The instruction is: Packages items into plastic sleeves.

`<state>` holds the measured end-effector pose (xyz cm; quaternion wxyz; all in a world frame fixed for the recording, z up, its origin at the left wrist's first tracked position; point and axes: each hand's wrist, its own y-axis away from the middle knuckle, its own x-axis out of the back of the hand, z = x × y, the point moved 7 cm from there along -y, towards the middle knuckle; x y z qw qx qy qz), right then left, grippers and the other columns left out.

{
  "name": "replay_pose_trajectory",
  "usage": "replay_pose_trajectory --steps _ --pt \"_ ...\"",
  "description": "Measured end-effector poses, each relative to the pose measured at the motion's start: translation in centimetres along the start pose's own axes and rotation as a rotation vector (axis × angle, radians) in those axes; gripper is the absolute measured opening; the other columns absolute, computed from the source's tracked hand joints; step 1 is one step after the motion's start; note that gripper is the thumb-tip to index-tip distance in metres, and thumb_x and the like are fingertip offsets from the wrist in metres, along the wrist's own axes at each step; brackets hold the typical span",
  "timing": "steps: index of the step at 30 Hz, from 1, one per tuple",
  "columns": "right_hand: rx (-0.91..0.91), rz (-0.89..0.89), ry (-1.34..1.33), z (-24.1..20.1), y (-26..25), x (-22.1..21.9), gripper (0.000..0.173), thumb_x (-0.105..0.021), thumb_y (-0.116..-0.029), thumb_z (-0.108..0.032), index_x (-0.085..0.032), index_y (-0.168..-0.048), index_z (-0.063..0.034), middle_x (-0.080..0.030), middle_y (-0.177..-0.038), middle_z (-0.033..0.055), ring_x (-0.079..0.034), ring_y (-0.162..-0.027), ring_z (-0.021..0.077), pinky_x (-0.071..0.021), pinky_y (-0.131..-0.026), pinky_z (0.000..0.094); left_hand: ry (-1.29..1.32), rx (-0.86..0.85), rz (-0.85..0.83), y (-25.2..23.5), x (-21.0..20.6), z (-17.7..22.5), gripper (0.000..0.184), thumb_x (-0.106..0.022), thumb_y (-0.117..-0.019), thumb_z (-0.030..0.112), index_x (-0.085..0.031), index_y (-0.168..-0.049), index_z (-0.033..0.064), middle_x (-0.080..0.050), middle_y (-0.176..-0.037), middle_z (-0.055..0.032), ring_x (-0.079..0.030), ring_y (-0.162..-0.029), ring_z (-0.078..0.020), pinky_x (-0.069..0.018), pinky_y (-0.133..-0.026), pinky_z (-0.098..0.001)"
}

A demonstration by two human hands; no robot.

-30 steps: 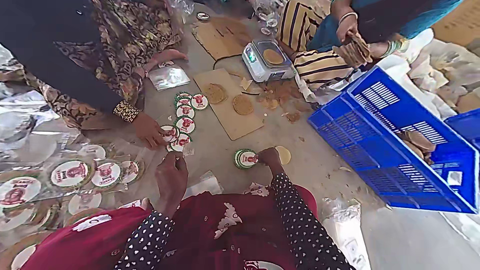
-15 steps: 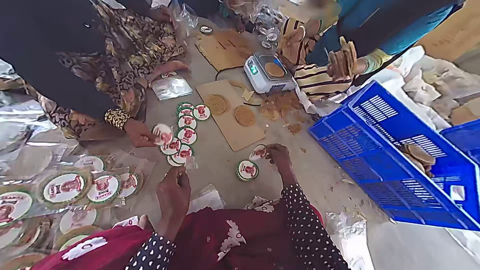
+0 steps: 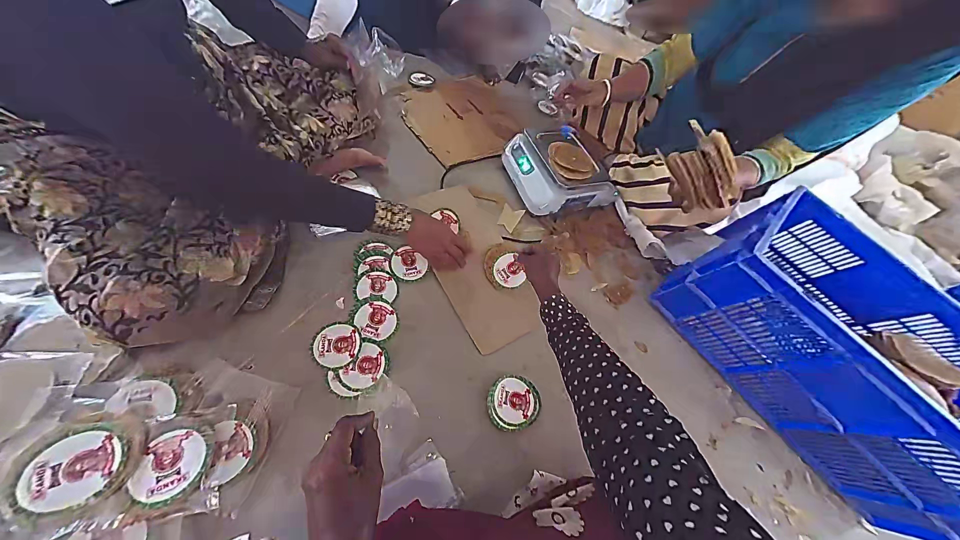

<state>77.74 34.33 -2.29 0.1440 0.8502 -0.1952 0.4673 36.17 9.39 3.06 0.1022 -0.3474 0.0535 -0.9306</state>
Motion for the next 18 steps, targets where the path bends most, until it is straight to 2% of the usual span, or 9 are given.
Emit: replay_pose_trajectory --steps 2,5,8,11,13,14,16,18 --pt "0.037 0.037 0.070 -0.3 -1.3 -0.3 0.032 -0.069 -0.0955 -0.027 -0.073 -0.116 -0.0031 -0.071 -0.115 0.0237 -0.065 -0.112 0.0446 -0.0491 -0.095 0.0663 -0.019 0.004 -0.017 0.0 -0.3 -0.1 0.019 -0.060 -0.0945 0.012 -0.072 -0.099 -0.0024 -0.057 -0.061 -0.0032 -0.047 -0.047 -0.0058 -0.0414 -0.047 -0.0233" --pt "0.109 -0.106 0.156 -1.0 -2.6 -0.8 0.055 -0.078 -0.0903 -0.032 -0.063 -0.131 0.0012 -0.066 -0.123 0.0299 -0.061 -0.118 0.0509 -0.0448 -0.098 0.0705 -0.027 0.005 -0.027 0.0 -0.5 -0.3 0.019 -0.060 -0.0941 0.013 -0.072 -0.099 -0.0018 -0.057 -0.061 -0.0023 -0.046 -0.047 -0.0045 -0.0409 -0.046 -0.0217" --pt "0.163 -0.232 0.233 -0.4 -3.9 -2.4 0.067 -0.087 -0.0803 -0.029 -0.059 -0.131 0.0045 -0.065 -0.123 0.0300 -0.062 -0.116 0.0500 -0.0454 -0.098 0.0704 -0.014 0.002 -0.023 0.1 -0.7 -0.5 0.019 -0.060 -0.0941 0.012 -0.072 -0.099 -0.0020 -0.056 -0.060 -0.0020 -0.044 -0.046 -0.0034 -0.0392 -0.045 -0.0203" --pt "0.139 -0.222 0.216 0.1 -3.7 -2.6 0.081 -0.093 -0.0687 -0.026 -0.058 -0.136 0.0013 -0.066 -0.121 0.0306 -0.060 -0.116 0.0524 -0.0430 -0.096 0.0750 0.002 -0.022 -0.008 0.1 -0.9 -0.4 0.019 -0.060 -0.0937 0.011 -0.072 -0.098 -0.0020 -0.056 -0.060 -0.0025 -0.043 -0.046 -0.0022 -0.0380 -0.046 -0.0188" --pt "0.110 -0.227 0.170 0.2 -2.8 -2.4 0.078 -0.094 -0.0673 -0.022 -0.060 -0.133 0.0027 -0.065 -0.121 0.0305 -0.060 -0.117 0.0504 -0.0450 -0.097 0.0722 0.003 -0.037 0.003 0.1 -0.8 -0.3 0.018 -0.059 -0.0936 0.011 -0.072 -0.097 -0.0022 -0.055 -0.060 -0.0019 -0.042 -0.046 -0.0015 -0.0372 -0.045 -0.0181" --pt "0.119 -0.236 0.146 -0.2 -2.3 -2.0 0.072 -0.093 -0.0699 -0.021 -0.062 -0.129 0.0046 -0.065 -0.121 0.0301 -0.061 -0.117 0.0481 -0.0464 -0.098 0.0683 0.004 -0.039 0.010 0.1 -0.6 -0.3 0.019 -0.059 -0.0936 0.011 -0.072 -0.097 -0.0024 -0.054 -0.059 -0.0011 -0.042 -0.045 -0.0008 -0.0367 -0.044 -0.0177" --pt "0.200 -0.218 0.056 -2.0 -0.4 -0.5 0.048 -0.088 -0.0763 -0.017 -0.067 -0.111 0.0084 -0.066 -0.109 0.0304 -0.063 -0.105 0.0459 -0.0471 -0.093 0.0657 0.013 -0.018 0.021 0.0 -0.4 -0.4 0.018 -0.059 -0.0939 0.012 -0.071 -0.097 -0.0014 -0.053 -0.059 0.0005 -0.040 -0.046 -0.0002 -0.0356 -0.045 -0.0176" --pt "0.260 -0.171 0.056 -4.4 3.2 1.8 0.037 -0.082 -0.0838 -0.017 -0.069 -0.111 0.0047 -0.068 -0.107 0.0280 -0.064 -0.104 0.0447 -0.0475 -0.093 0.0658 0.039 0.020 0.024 0.0 -0.1 -0.6 0.019 -0.059 -0.0943 0.013 -0.071 -0.099 -0.0007 -0.054 -0.061 0.0007 -0.042 -0.048 -0.0005 -0.0367 -0.047 -0.0179"
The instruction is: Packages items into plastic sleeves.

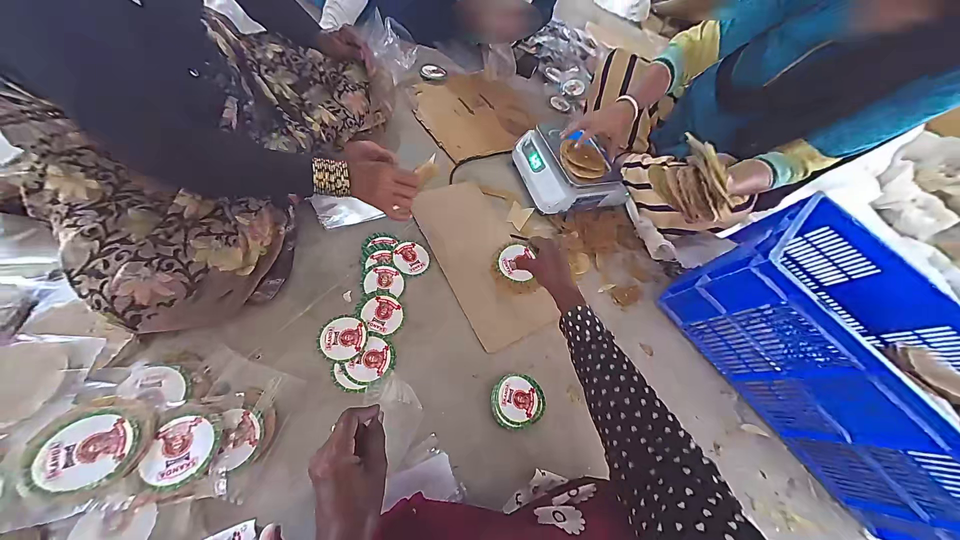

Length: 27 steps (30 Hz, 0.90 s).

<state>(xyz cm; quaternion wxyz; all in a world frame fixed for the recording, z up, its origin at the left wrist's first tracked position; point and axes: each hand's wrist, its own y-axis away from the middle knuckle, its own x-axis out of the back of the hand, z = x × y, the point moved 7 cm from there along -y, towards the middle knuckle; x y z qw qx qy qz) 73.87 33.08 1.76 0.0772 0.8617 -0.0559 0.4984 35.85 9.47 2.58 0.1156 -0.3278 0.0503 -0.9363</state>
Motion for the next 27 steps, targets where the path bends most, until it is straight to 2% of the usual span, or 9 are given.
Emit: replay_pose_trajectory --steps 4,7,9,12,14,16,21,23,27 --pt "0.016 0.013 0.271 -3.2 6.6 -1.1 0.028 -0.070 -0.0935 -0.011 -0.066 -0.118 0.0003 -0.068 -0.110 0.0261 -0.067 -0.103 0.0471 -0.0528 -0.085 0.0662 0.087 0.052 -0.018 -0.5 0.4 0.1 0.017 -0.060 -0.0950 0.010 -0.070 -0.101 -0.0025 -0.059 -0.068 -0.0042 -0.049 -0.054 -0.0059 -0.0435 -0.052 -0.0232" --pt "-0.094 -0.021 0.270 -2.7 9.9 -1.7 0.029 -0.062 -0.1007 -0.018 -0.062 -0.123 0.0018 -0.068 -0.110 0.0306 -0.067 -0.101 0.0524 -0.0509 -0.082 0.0720 0.109 0.104 -0.026 -0.4 1.1 0.1 0.017 -0.061 -0.0964 0.008 -0.072 -0.104 -0.0033 -0.064 -0.074 -0.0073 -0.054 -0.058 -0.0084 -0.0479 -0.056 -0.0249" --pt "-0.122 0.040 0.034 -4.3 12.9 0.6 0.030 -0.062 -0.1018 -0.021 -0.063 -0.122 0.0012 -0.069 -0.105 0.0279 -0.067 -0.099 0.0465 -0.0503 -0.084 0.0684 0.125 0.122 -0.019 -0.5 1.5 0.2 0.017 -0.062 -0.0970 0.009 -0.071 -0.103 -0.0034 -0.062 -0.069 -0.0062 -0.054 -0.056 -0.0088 -0.0478 -0.055 -0.0261" --pt "-0.089 0.077 -0.532 -8.7 20.3 2.3 0.030 -0.073 -0.0920 -0.016 -0.067 -0.118 -0.0018 -0.071 -0.099 0.0104 -0.070 -0.088 0.0180 -0.0588 -0.081 0.0405 0.149 0.113 -0.009 -0.4 1.9 0.6 0.018 -0.061 -0.0980 0.011 -0.070 -0.103 -0.0034 -0.059 -0.064 -0.0036 -0.051 -0.052 -0.0075 -0.0463 -0.053 -0.0254" --pt "-0.149 0.007 -0.887 -12.1 25.0 1.2 0.025 -0.070 -0.0872 -0.002 -0.067 -0.112 0.0013 -0.073 -0.091 0.0065 -0.071 -0.080 0.0130 -0.0619 -0.076 0.0329 0.168 0.109 0.000 -0.3 2.0 1.0 0.018 -0.062 -0.0979 0.011 -0.070 -0.103 -0.0037 -0.058 -0.063 -0.0035 -0.052 -0.052 -0.0091 -0.0466 -0.054 -0.0270" --pt "-0.146 -0.056 -1.015 -14.4 27.9 -0.6 0.021 -0.069 -0.0856 0.001 -0.067 -0.106 0.0030 -0.074 -0.088 0.0066 -0.072 -0.079 0.0129 -0.0627 -0.075 0.0317 0.188 0.091 0.015 -0.1 2.3 1.6 0.017 -0.063 -0.0974 0.011 -0.071 -0.103 -0.0036 -0.058 -0.063 -0.0034 -0.052 -0.052 -0.0094 -0.0468 -0.055 -0.0271" --pt "-0.083 0.075 -0.721 -15.0 29.6 -1.5 0.027 -0.075 -0.0826 -0.014 -0.069 -0.106 -0.0017 -0.074 -0.088 0.0025 -0.071 -0.079 0.0065 -0.0606 -0.074 0.0262 0.211 0.075 -0.019 0.4 2.8 2.4 0.017 -0.062 -0.0977 0.010 -0.071 -0.104 -0.0035 -0.059 -0.062 -0.0048 -0.054 -0.053 -0.0125 -0.0482 -0.055 -0.0302" --pt "-0.083 0.114 -0.552 -15.3 29.9 -1.1 0.032 -0.076 -0.0837 -0.021 -0.069 -0.110 -0.0035 -0.073 -0.089 0.0037 -0.071 -0.080 0.0089 -0.0589 -0.075 0.0317 0.204 0.090 -0.078 0.6 2.6 2.6 0.021 -0.060 -0.0991 0.012 -0.071 -0.107 -0.0036 -0.061 -0.066 -0.0072 -0.057 -0.056 -0.0172 -0.0511 -0.059 -0.0351" --pt "-0.088 0.142 -0.483 -16.6 30.5 -1.6 0.043 -0.078 -0.0839 -0.019 -0.063 -0.120 -0.0008 -0.072 -0.097 0.0099 -0.070 -0.085 0.0161 -0.0579 -0.078 0.0385 0.151 0.095 -0.190 1.1 2.0 3.5 0.027 -0.054 -0.1018 0.017 -0.070 -0.112 -0.0019 -0.069 -0.077 -0.0140 -0.068 -0.070 -0.0291 -0.0566 -0.070 -0.0477"
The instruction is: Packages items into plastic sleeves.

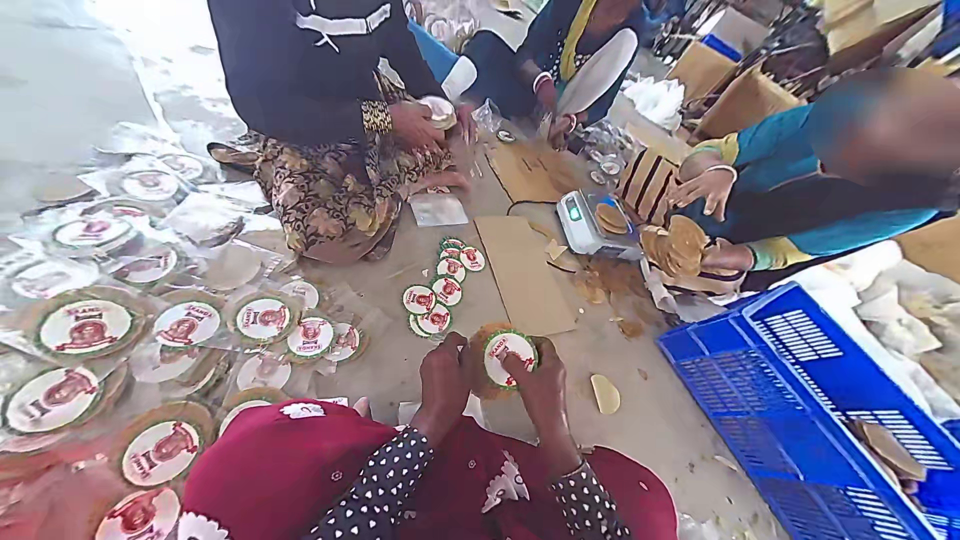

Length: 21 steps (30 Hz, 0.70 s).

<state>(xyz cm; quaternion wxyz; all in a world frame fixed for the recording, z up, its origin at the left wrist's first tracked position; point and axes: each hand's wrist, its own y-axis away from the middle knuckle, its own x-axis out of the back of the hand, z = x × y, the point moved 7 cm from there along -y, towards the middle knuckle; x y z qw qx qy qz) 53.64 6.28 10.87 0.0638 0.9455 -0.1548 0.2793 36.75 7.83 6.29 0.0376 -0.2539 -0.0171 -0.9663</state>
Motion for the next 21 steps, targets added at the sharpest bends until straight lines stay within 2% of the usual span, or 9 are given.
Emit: replay_pose_trajectory --steps 5,7,8,11,12,14,16,19,21 --pt "-0.117 -0.144 -0.133 0.0 1.9 -2.2 0.048 -0.075 -0.0889 -0.017 -0.056 -0.129 0.0023 -0.070 -0.104 0.0137 -0.072 -0.088 0.0173 -0.0617 -0.078 0.0361 -0.059 -0.021 -0.063 0.3 -0.3 0.7 0.027 -0.052 -0.1043 0.016 -0.070 -0.112 -0.0030 -0.072 -0.090 -0.0206 -0.072 -0.084 -0.0366 -0.0570 -0.079 -0.0526" --pt "-0.118 -0.197 -0.083 -0.2 2.5 -2.4 0.046 -0.072 -0.0908 -0.020 -0.057 -0.130 0.0008 -0.070 -0.101 0.0124 -0.071 -0.079 0.0155 -0.0622 -0.067 0.0333 -0.056 -0.065 -0.011 0.3 0.0 0.9 0.026 -0.052 -0.1033 0.015 -0.070 -0.109 -0.0034 -0.072 -0.089 -0.0204 -0.073 -0.082 -0.0366 -0.0576 -0.076 -0.0522" --pt "-0.097 -0.206 -0.010 -0.3 2.5 -2.4 0.044 -0.070 -0.0920 -0.022 -0.060 -0.129 -0.0001 -0.069 -0.098 0.0115 -0.068 -0.072 0.0143 -0.0581 -0.062 0.0321 -0.057 -0.084 0.012 0.3 0.1 1.0 0.026 -0.053 -0.1032 0.015 -0.070 -0.108 -0.0035 -0.073 -0.088 -0.0203 -0.073 -0.082 -0.0368 -0.0581 -0.076 -0.0520" --pt "-0.080 -0.320 0.202 0.4 1.4 -2.4 0.037 -0.068 -0.0949 -0.024 -0.066 -0.122 0.0004 -0.070 -0.099 0.0140 -0.068 -0.079 0.0195 -0.0574 -0.073 0.0402 -0.075 -0.116 0.019 0.4 -0.1 1.2 0.028 -0.052 -0.1039 0.016 -0.070 -0.109 -0.0040 -0.073 -0.089 -0.0213 -0.073 -0.083 -0.0385 -0.0583 -0.076 -0.0532" --pt "-0.104 -0.387 0.211 0.7 0.9 -2.6 0.033 -0.069 -0.0951 -0.023 -0.068 -0.118 -0.0002 -0.069 -0.097 0.0125 -0.066 -0.078 0.0186 -0.0552 -0.074 0.0397 -0.091 -0.114 0.003 0.5 -0.3 1.3 0.028 -0.051 -0.1043 0.016 -0.070 -0.110 -0.0035 -0.073 -0.091 -0.0215 -0.074 -0.085 -0.0389 -0.0581 -0.077 -0.0537" --pt "-0.142 -0.470 0.118 1.1 0.3 -3.2 0.023 -0.071 -0.0932 -0.021 -0.068 -0.107 -0.0027 -0.064 -0.081 0.0035 -0.055 -0.059 0.0088 -0.0479 -0.057 0.0286 -0.129 -0.108 -0.016 0.3 -0.3 1.3 0.029 -0.050 -0.1046 0.017 -0.071 -0.111 -0.0020 -0.074 -0.092 -0.0212 -0.074 -0.087 -0.0389 -0.0580 -0.078 -0.0542" --pt "-0.185 -0.454 -0.072 1.3 0.0 -3.3 0.023 -0.072 -0.0934 -0.014 -0.065 -0.109 0.0003 -0.064 -0.075 0.0024 -0.050 -0.049 0.0049 -0.0436 -0.046 0.0215 -0.153 -0.074 -0.062 0.2 -0.2 1.2 0.031 -0.048 -0.1059 0.016 -0.070 -0.116 -0.0024 -0.074 -0.097 -0.0227 -0.073 -0.093 -0.0403 -0.0573 -0.082 -0.0556" --pt "-0.212 -0.302 -0.182 2.3 -0.9 -2.9 0.019 -0.072 -0.0944 -0.010 -0.064 -0.107 0.0023 -0.064 -0.073 0.0048 -0.049 -0.045 0.0061 -0.0428 -0.042 0.0213 -0.238 0.002 -0.184 0.1 -0.1 1.5 0.034 -0.042 -0.1083 0.017 -0.065 -0.122 -0.0025 -0.072 -0.106 -0.0236 -0.071 -0.101 -0.0405 -0.0552 -0.087 -0.0553" --pt "-0.221 -0.225 -0.210 2.5 -1.3 -2.6 0.018 -0.071 -0.0950 -0.009 -0.063 -0.105 0.0032 -0.063 -0.071 0.0056 -0.048 -0.044 0.0068 -0.0427 -0.042 0.0218 -0.274 0.009 -0.136 0.0 0.3 1.2 0.032 -0.046 -0.1063 0.019 -0.069 -0.120 0.0009 -0.071 -0.108 -0.0232 -0.070 -0.103 -0.0403 -0.0553 -0.088 -0.0547"
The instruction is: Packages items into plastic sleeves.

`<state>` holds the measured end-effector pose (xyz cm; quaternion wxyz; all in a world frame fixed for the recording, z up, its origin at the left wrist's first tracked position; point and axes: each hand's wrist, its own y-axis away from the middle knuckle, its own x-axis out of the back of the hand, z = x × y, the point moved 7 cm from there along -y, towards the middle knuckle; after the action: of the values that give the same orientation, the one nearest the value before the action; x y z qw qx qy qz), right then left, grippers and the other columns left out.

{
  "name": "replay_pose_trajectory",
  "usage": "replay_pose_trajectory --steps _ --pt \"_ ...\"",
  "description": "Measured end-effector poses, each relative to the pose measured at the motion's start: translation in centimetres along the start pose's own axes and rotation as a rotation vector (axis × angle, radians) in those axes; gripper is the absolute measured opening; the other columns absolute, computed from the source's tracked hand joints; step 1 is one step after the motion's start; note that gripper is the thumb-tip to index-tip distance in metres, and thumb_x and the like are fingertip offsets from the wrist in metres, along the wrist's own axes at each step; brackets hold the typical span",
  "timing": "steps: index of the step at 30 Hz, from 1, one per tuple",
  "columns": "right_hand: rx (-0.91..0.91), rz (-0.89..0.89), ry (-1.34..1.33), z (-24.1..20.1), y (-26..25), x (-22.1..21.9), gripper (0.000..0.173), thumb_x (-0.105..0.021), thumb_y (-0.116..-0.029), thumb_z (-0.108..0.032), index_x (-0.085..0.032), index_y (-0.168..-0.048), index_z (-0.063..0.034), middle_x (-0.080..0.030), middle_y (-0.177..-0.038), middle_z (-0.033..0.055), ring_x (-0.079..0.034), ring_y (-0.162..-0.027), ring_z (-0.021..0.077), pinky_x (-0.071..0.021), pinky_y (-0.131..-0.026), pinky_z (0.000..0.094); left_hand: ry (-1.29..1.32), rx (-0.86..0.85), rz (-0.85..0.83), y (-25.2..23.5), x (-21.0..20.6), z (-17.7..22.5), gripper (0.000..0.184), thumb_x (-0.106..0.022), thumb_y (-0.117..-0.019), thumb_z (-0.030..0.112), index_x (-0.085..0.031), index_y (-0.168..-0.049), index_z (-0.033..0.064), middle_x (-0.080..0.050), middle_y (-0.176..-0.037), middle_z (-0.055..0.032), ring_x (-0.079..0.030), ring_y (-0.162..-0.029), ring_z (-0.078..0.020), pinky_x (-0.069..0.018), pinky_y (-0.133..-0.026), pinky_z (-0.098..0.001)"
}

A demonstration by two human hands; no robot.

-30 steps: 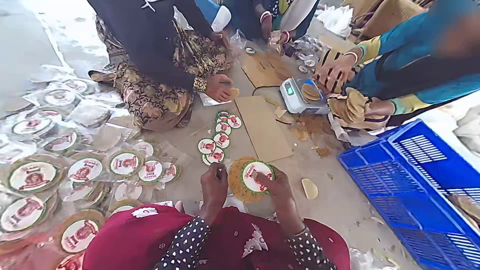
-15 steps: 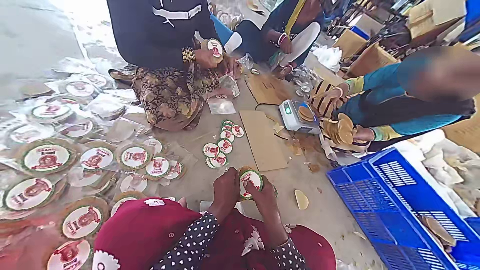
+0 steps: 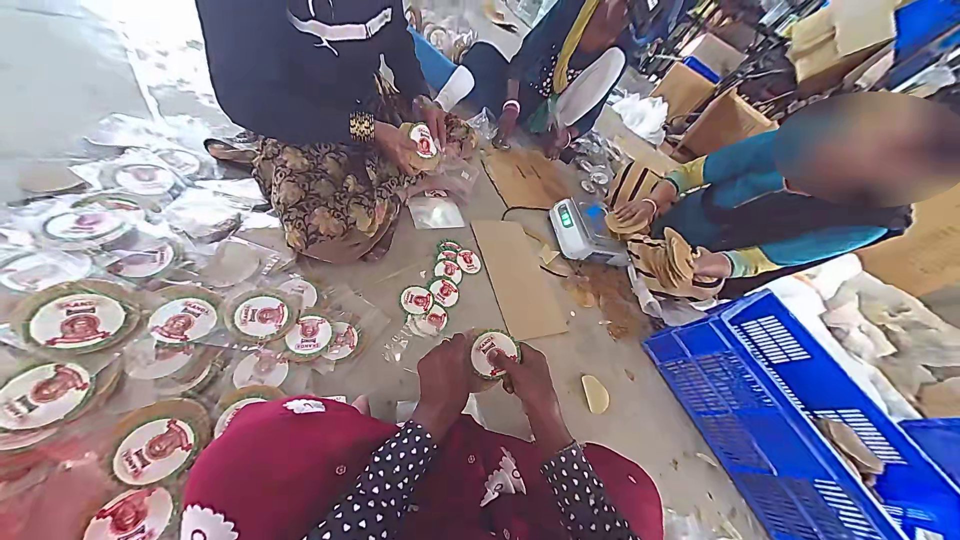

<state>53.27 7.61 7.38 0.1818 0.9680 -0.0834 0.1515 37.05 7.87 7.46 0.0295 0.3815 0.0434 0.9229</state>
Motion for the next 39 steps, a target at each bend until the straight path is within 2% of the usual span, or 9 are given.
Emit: replay_pose_trajectory --steps 5,11,14,19,21,25,30,35,39 --pt "-0.070 -0.020 -0.130 -0.3 0.4 -1.0 0.025 -0.067 -0.0979 -0.008 -0.058 -0.116 0.0071 -0.068 -0.081 0.0124 -0.064 -0.055 0.0142 -0.0580 -0.052 0.0278 0.061 -0.014 0.067 -0.6 -0.1 -0.6 0.028 -0.052 -0.1043 0.016 -0.073 -0.117 0.0023 -0.068 -0.117 -0.0223 -0.065 -0.115 -0.0378 -0.0526 -0.099 -0.0496" --pt "-0.011 -0.129 0.150 -0.9 0.9 -3.4 0.028 -0.071 -0.0944 -0.007 -0.059 -0.118 0.0047 -0.071 -0.087 0.0112 -0.071 -0.065 0.0152 -0.0626 -0.064 0.0300 0.192 -0.153 0.203 0.1 -0.1 0.0 0.024 -0.053 -0.1017 0.009 -0.071 -0.107 -0.0064 -0.070 -0.104 -0.0252 -0.072 -0.093 -0.0385 -0.0587 -0.083 -0.0505" --pt "0.020 -0.130 0.140 -3.1 2.0 -2.8 0.044 -0.073 -0.0930 -0.007 -0.058 -0.132 0.0041 -0.071 -0.111 0.0152 -0.074 -0.080 0.0175 -0.0635 -0.072 0.0324 0.225 -0.160 0.287 0.0 0.5 -0.1 0.020 -0.057 -0.0991 0.006 -0.071 -0.103 -0.0081 -0.071 -0.099 -0.0257 -0.072 -0.087 -0.0389 -0.0595 -0.079 -0.0514" --pt "0.518 -0.058 0.539 -6.1 3.9 -2.4 0.028 -0.056 -0.1026 -0.012 -0.067 -0.127 -0.0028 -0.072 -0.117 0.0119 -0.074 -0.087 0.0175 -0.0621 -0.074 0.0336 0.245 -0.024 0.072 0.1 2.4 0.6 0.029 -0.049 -0.1046 0.012 -0.067 -0.119 -0.0065 -0.070 -0.112 -0.0245 -0.070 -0.104 -0.0377 -0.0555 -0.093 -0.0525" --pt "0.739 -0.075 0.809 -6.4 4.5 -4.2 0.037 -0.048 -0.0996 0.000 -0.068 -0.130 -0.0037 -0.073 -0.113 0.0165 -0.071 -0.097 0.0319 -0.0583 -0.085 0.0474 0.311 -0.032 0.133 0.3 3.2 0.6 0.028 -0.051 -0.1038 0.012 -0.069 -0.115 -0.0062 -0.071 -0.106 -0.0230 -0.071 -0.101 -0.0353 -0.0565 -0.092 -0.0494" --pt "0.783 -0.325 0.936 -5.3 4.9 -7.0 0.046 -0.046 -0.0903 0.015 -0.071 -0.124 -0.0045 -0.063 -0.137 0.0202 -0.058 -0.128 0.0435 -0.0488 -0.098 0.0614 0.320 0.008 0.147 0.7 5.8 -0.4 0.027 -0.049 -0.1039 0.011 -0.068 -0.115 -0.0052 -0.070 -0.105 -0.0218 -0.070 -0.103 -0.0331 -0.0558 -0.092 -0.0462" --pt "1.000 -0.179 0.404 -6.9 7.1 -3.2 0.034 -0.045 -0.0976 -0.002 -0.070 -0.121 -0.0018 -0.063 -0.137 0.0186 -0.066 -0.121 0.0210 -0.0576 -0.093 0.0303 0.132 0.163 0.311 1.4 14.5 -5.5 0.025 -0.054 -0.1037 0.013 -0.067 -0.117 -0.0028 -0.071 -0.094 -0.0219 -0.071 -0.090 -0.0371 -0.0572 -0.084 -0.0542" --pt "0.797 -0.138 0.638 0.7 3.8 2.8 0.031 -0.049 -0.0985 -0.012 -0.072 -0.119 -0.0028 -0.074 -0.111 0.0146 -0.073 -0.092 0.0266 -0.0604 -0.081 0.0460 -0.088 0.263 0.589 1.3 29.2 -15.7 0.024 -0.057 -0.1011 0.013 -0.068 -0.114 -0.0044 -0.068 -0.096 -0.0259 -0.067 -0.092 -0.0422 -0.0517 -0.084 -0.0624" --pt "0.539 -0.124 0.771 6.4 3.2 6.4 0.026 -0.055 -0.0996 -0.007 -0.071 -0.120 -0.0014 -0.073 -0.113 0.0194 -0.073 -0.095 0.0343 -0.0595 -0.086 0.0535 -0.451 0.344 0.617 1.3 36.6 -23.2 0.037 -0.053 -0.1004 0.008 -0.052 -0.132 -0.0114 -0.054 -0.128 -0.0428 -0.050 -0.124 -0.0609 -0.0375 -0.101 -0.0737"
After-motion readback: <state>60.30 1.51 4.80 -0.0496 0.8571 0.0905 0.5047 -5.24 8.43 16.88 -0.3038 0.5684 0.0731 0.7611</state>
